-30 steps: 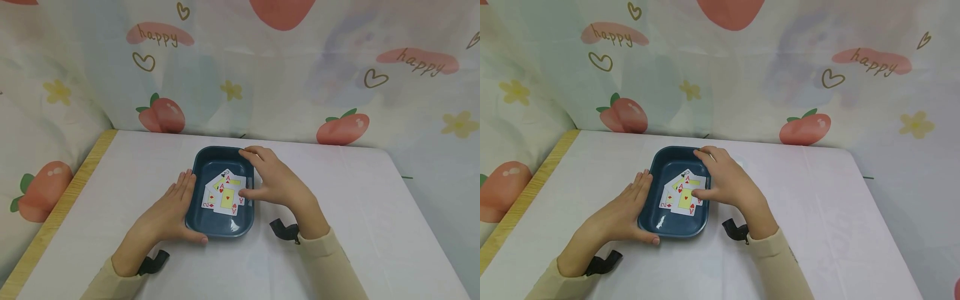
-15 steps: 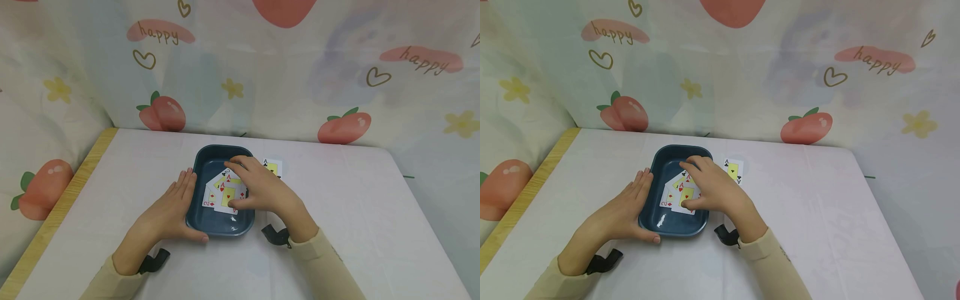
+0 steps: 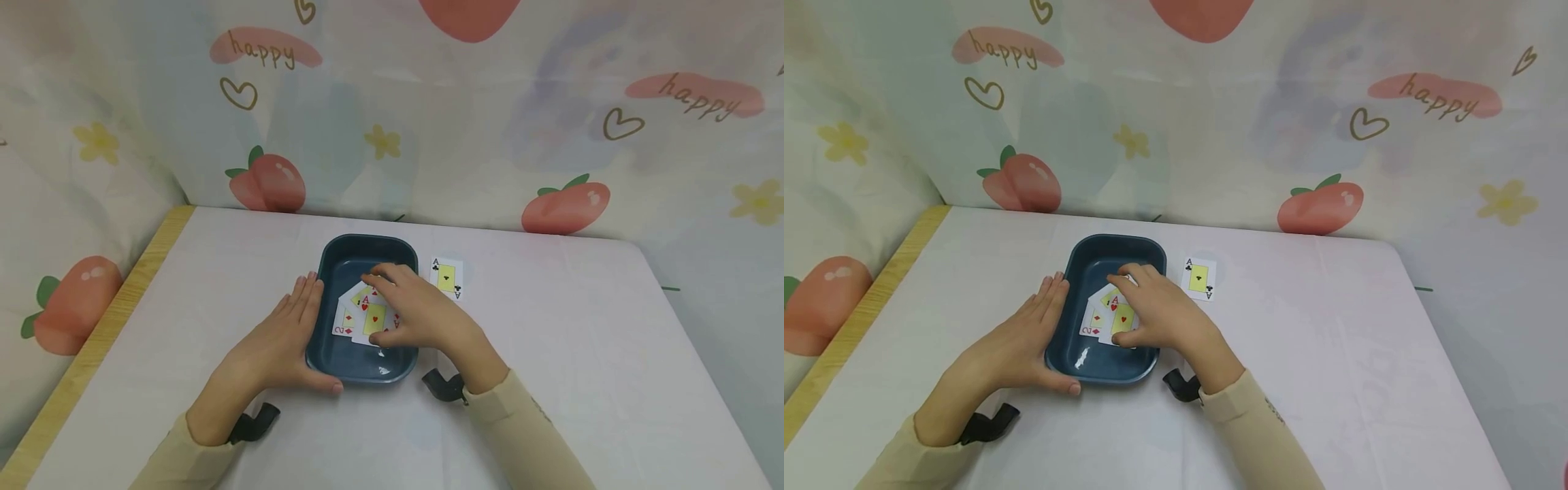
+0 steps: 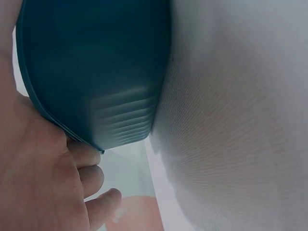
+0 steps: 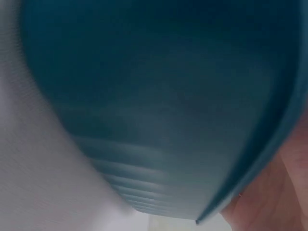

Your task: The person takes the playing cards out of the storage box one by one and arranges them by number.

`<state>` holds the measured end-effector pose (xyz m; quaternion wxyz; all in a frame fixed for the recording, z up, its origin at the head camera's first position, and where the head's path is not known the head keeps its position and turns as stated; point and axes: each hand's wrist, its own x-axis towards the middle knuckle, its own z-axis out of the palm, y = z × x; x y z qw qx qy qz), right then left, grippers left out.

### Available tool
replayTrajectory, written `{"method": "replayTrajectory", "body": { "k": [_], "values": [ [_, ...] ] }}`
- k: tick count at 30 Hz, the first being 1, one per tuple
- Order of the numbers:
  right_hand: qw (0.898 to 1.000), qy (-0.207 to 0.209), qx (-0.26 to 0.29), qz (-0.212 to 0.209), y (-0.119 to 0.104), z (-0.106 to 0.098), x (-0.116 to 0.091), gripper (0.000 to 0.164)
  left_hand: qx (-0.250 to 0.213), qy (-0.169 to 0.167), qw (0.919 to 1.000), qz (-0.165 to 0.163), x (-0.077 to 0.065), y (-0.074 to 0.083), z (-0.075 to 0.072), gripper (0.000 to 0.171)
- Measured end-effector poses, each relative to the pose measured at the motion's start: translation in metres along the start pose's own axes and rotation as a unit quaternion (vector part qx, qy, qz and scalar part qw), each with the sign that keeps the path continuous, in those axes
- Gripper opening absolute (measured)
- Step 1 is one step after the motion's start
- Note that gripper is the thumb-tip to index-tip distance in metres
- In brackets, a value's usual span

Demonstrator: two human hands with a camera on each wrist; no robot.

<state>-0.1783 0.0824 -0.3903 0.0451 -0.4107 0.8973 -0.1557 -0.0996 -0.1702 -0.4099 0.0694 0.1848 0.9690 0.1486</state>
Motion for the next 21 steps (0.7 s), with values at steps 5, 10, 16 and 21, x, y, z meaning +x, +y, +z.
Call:
{"method": "replayTrajectory", "body": {
  "k": [5, 10, 16, 21],
  "values": [
    [1.000, -0.012, -0.010, 0.022, 0.000, 0.006, 0.003, 0.086, 0.000, 0.006, 1.0000, 0.005, 0.000, -0.001, 0.001, 0.155],
    [0.999, -0.015, -0.022, 0.041, -0.002, 0.009, 0.004, 0.086, 0.000, 0.005, 1.0000, 0.005, 0.001, -0.001, 0.002, 0.155],
    [0.995, -0.035, -0.056, 0.068, -0.011, 0.012, 0.007, 0.087, -0.001, -0.001, 1.0000, 0.006, 0.001, -0.001, 0.001, 0.154],
    [0.988, -0.071, -0.110, 0.081, -0.022, 0.020, 0.014, 0.089, 0.000, 0.000, 1.0000, 0.007, 0.001, -0.002, 0.001, 0.154]
  ]
}}
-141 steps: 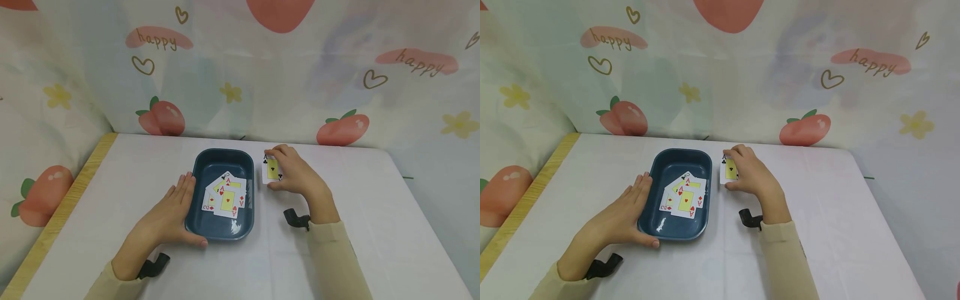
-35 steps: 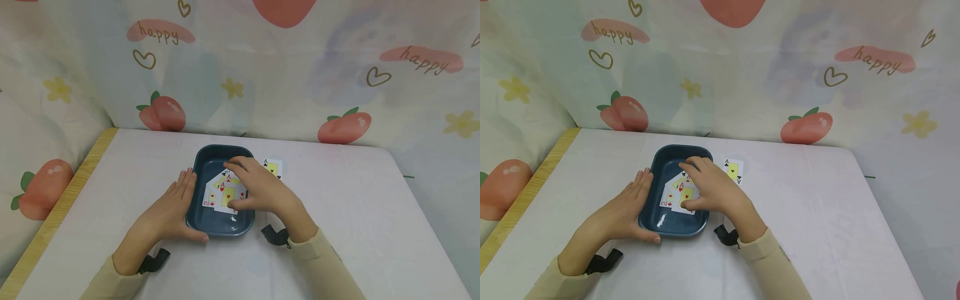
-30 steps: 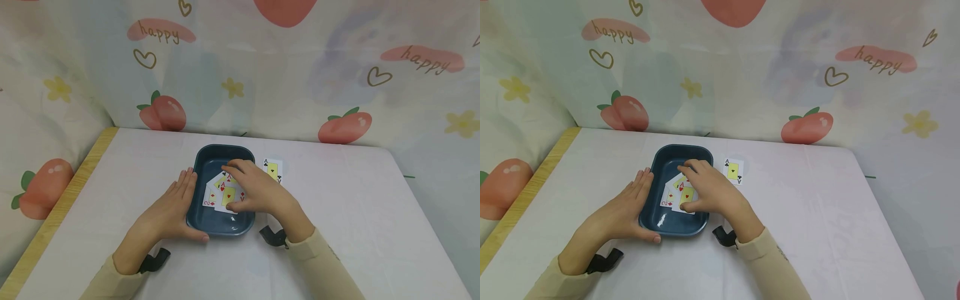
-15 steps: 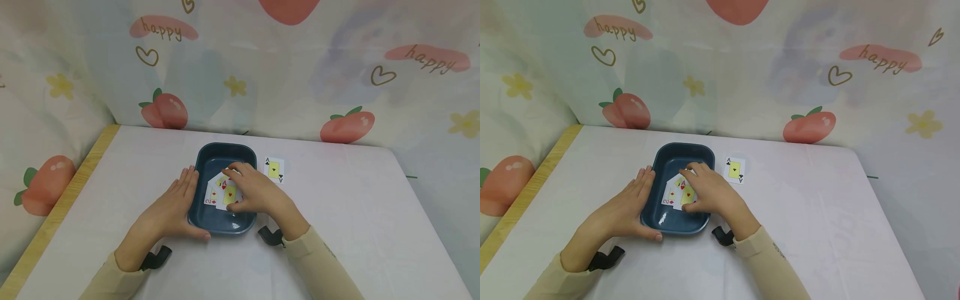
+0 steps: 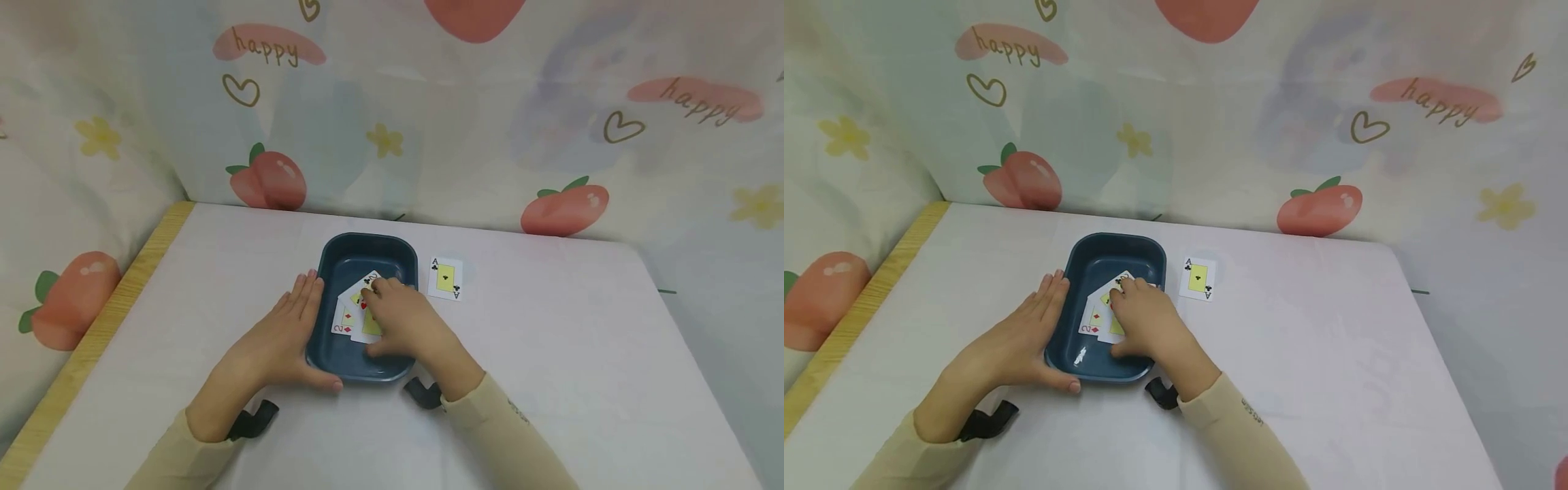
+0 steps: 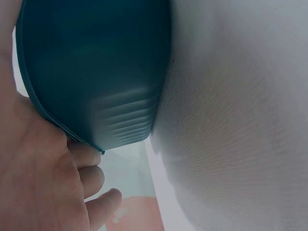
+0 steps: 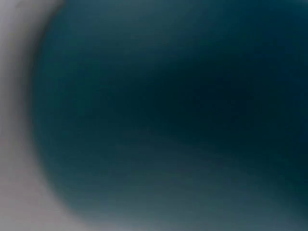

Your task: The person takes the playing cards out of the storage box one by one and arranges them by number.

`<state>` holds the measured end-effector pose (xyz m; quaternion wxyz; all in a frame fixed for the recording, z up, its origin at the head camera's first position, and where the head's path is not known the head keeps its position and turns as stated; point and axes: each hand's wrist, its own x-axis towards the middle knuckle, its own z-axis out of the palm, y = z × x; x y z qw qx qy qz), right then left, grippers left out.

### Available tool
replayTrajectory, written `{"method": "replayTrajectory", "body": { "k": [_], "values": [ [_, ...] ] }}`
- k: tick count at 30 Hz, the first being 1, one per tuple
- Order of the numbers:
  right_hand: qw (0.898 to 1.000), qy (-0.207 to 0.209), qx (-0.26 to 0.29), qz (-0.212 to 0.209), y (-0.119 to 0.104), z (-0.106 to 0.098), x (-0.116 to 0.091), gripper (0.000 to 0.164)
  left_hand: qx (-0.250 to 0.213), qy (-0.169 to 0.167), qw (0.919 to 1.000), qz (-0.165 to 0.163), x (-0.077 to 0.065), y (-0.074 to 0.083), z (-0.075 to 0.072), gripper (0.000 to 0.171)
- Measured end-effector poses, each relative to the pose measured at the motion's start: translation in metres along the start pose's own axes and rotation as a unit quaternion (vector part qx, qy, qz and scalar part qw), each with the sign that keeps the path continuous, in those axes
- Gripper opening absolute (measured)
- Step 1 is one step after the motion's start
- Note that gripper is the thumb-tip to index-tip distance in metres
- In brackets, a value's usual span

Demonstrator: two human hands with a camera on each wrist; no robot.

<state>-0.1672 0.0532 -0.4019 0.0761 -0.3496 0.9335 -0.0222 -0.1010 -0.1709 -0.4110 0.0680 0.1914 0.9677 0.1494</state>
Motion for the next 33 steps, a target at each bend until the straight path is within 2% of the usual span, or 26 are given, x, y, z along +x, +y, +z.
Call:
{"method": "replayTrajectory", "body": {
  "k": [4, 7, 13, 25, 33],
  "values": [
    [0.999, -0.020, -0.043, 0.016, -0.0070, 0.0039, 0.0032, 0.090, 0.001, 0.004, 1.0000, 0.008, 0.0009, 0.0001, -0.0001, 0.153],
    [0.998, -0.024, -0.050, 0.020, -0.0080, 0.0057, 0.0034, 0.087, 0.001, 0.004, 0.9999, 0.014, 0.0019, 0.0006, -0.0002, 0.152],
    [0.999, -0.007, -0.036, -0.002, -0.0066, 0.0062, 0.0030, 0.082, 0.002, 0.000, 1.0000, 0.009, 0.0018, 0.0010, -0.0012, 0.152],
    [0.999, 0.004, -0.031, -0.030, -0.0054, 0.0061, 0.0041, 0.083, 0.000, -0.001, 1.0000, 0.009, -0.0002, 0.0014, -0.0038, 0.152],
    [0.999, 0.017, 0.011, -0.048, -0.0057, 0.0034, 0.0023, 0.083, -0.002, -0.003, 1.0000, 0.008, -0.0003, 0.0004, -0.0029, 0.152]
  ]
}}
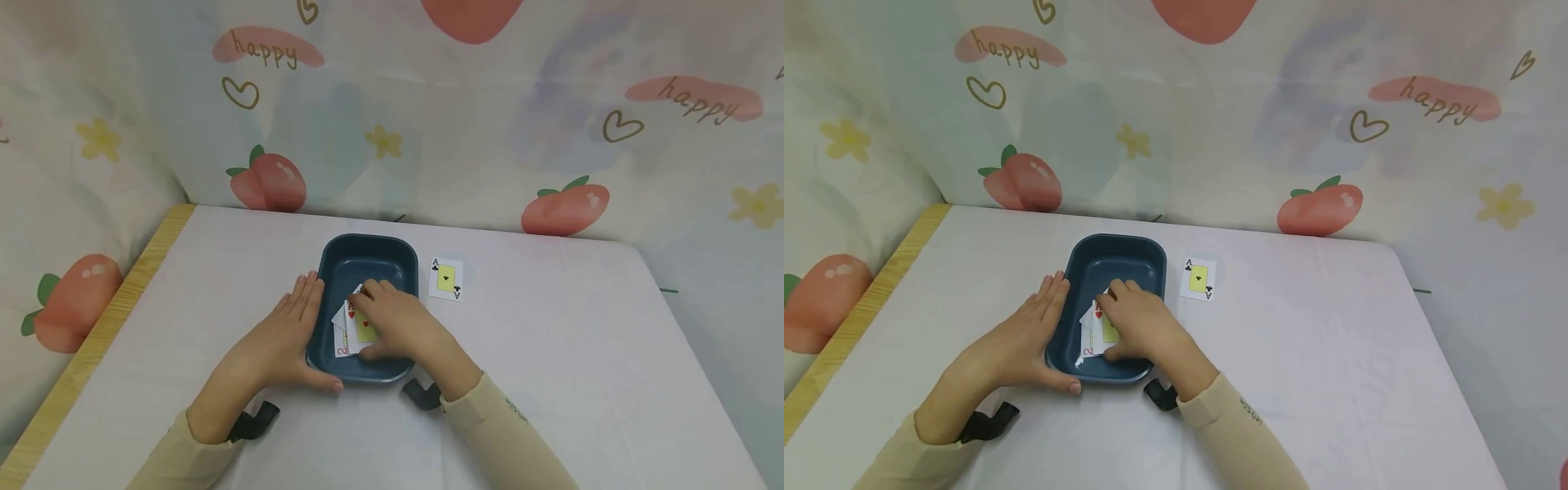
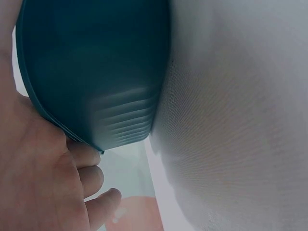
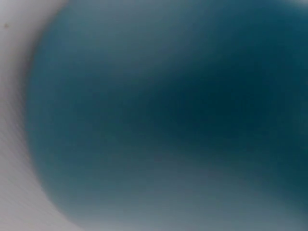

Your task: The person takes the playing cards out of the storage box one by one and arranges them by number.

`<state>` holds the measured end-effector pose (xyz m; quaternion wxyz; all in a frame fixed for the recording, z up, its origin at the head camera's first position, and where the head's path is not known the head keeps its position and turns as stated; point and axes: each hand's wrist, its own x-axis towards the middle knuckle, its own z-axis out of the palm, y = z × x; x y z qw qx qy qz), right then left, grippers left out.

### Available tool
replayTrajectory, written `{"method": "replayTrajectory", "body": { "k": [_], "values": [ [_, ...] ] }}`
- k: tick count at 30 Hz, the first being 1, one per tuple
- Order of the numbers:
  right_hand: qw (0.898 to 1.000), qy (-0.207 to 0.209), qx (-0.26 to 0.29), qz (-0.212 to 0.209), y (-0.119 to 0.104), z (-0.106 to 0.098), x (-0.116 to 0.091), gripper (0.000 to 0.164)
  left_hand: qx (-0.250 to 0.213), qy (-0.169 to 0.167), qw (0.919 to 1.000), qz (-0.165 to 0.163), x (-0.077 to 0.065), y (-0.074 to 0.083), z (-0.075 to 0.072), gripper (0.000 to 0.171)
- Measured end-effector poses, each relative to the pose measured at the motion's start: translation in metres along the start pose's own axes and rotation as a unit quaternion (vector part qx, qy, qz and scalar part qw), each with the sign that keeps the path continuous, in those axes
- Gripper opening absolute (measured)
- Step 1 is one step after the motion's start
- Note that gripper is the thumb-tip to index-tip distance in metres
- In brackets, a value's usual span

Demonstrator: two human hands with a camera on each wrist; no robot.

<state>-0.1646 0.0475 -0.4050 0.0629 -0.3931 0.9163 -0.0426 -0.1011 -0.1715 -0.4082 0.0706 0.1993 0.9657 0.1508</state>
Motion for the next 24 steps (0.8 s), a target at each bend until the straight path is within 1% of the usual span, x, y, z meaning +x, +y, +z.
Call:
{"method": "replayTrajectory", "body": {
  "k": [9, 16, 24],
  "values": [
    [0.999, 0.029, 0.033, -0.011, -0.001, -0.014, -0.008, 0.082, -0.003, 0.003, 1.0000, -0.005, 0.000, 0.001, 0.001, 0.152],
    [0.998, 0.042, 0.047, -0.002, 0.002, -0.021, -0.015, 0.081, -0.003, 0.006, 1.0000, -0.008, 0.000, 0.002, 0.002, 0.152],
    [0.997, 0.062, 0.055, -0.001, 0.005, -0.027, -0.019, 0.081, -0.003, 0.006, 0.9999, -0.008, 0.000, 0.002, 0.002, 0.152]
  ]
}}
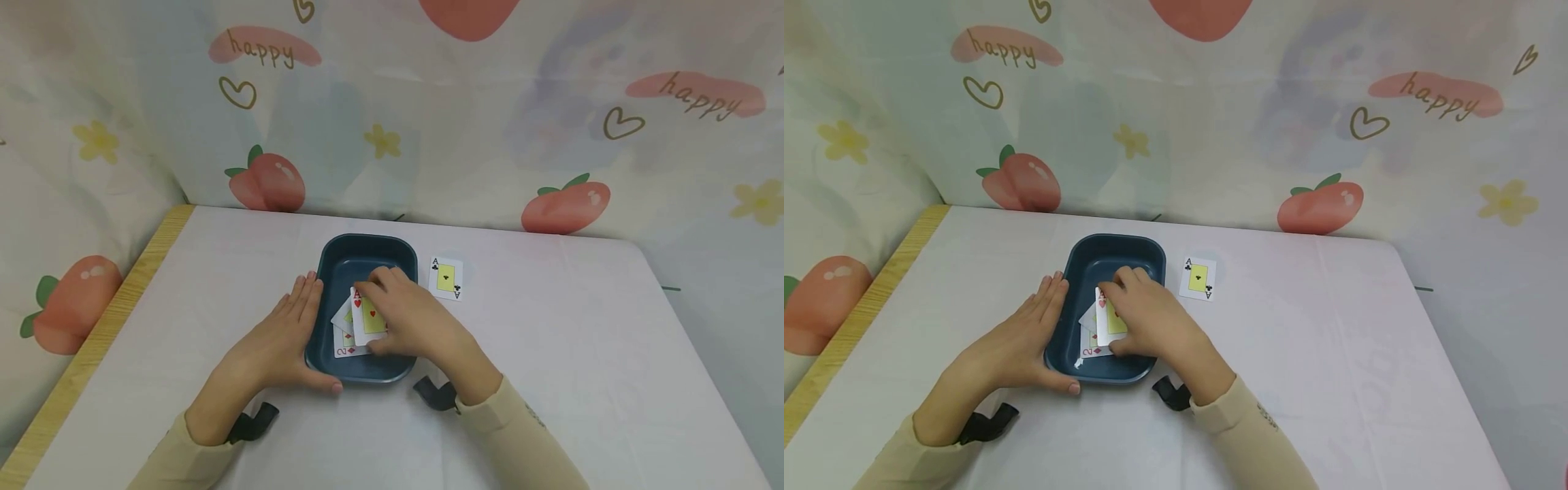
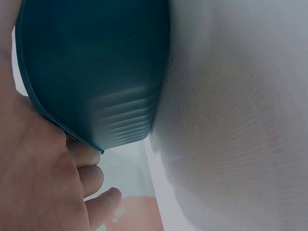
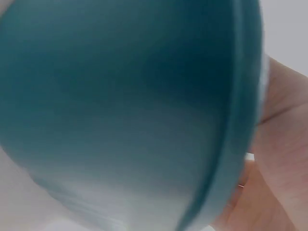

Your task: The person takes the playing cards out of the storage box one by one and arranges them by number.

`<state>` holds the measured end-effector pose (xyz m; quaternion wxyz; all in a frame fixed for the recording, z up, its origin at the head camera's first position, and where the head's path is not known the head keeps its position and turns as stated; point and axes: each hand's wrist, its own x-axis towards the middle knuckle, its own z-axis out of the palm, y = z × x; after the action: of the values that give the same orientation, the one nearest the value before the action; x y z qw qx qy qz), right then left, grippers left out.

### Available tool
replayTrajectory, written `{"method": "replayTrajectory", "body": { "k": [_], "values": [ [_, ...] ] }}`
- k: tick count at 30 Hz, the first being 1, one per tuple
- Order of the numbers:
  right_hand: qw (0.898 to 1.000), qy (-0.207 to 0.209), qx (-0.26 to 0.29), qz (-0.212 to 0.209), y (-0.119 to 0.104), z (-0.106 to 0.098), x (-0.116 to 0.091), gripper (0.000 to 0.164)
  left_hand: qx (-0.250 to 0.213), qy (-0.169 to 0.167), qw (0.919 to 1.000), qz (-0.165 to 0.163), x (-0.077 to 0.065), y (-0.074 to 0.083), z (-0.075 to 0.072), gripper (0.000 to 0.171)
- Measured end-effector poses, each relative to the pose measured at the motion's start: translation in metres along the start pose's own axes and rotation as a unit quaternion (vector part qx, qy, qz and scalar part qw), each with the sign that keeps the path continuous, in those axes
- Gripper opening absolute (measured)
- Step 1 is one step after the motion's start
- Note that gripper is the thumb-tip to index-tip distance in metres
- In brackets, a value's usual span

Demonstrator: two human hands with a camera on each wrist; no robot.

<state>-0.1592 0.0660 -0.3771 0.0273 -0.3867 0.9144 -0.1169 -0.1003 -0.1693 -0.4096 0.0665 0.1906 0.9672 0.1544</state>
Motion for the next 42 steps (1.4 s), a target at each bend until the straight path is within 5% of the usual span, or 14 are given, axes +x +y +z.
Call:
{"method": "replayTrajectory", "body": {
  "k": [42],
  "values": [
    [0.999, 0.040, 0.032, 0.017, 0.025, -0.030, -0.014, 0.082, 0.001, -0.011, 0.9998, -0.018, 0.001, 0.001, 0.000, 0.155]
  ]
}}
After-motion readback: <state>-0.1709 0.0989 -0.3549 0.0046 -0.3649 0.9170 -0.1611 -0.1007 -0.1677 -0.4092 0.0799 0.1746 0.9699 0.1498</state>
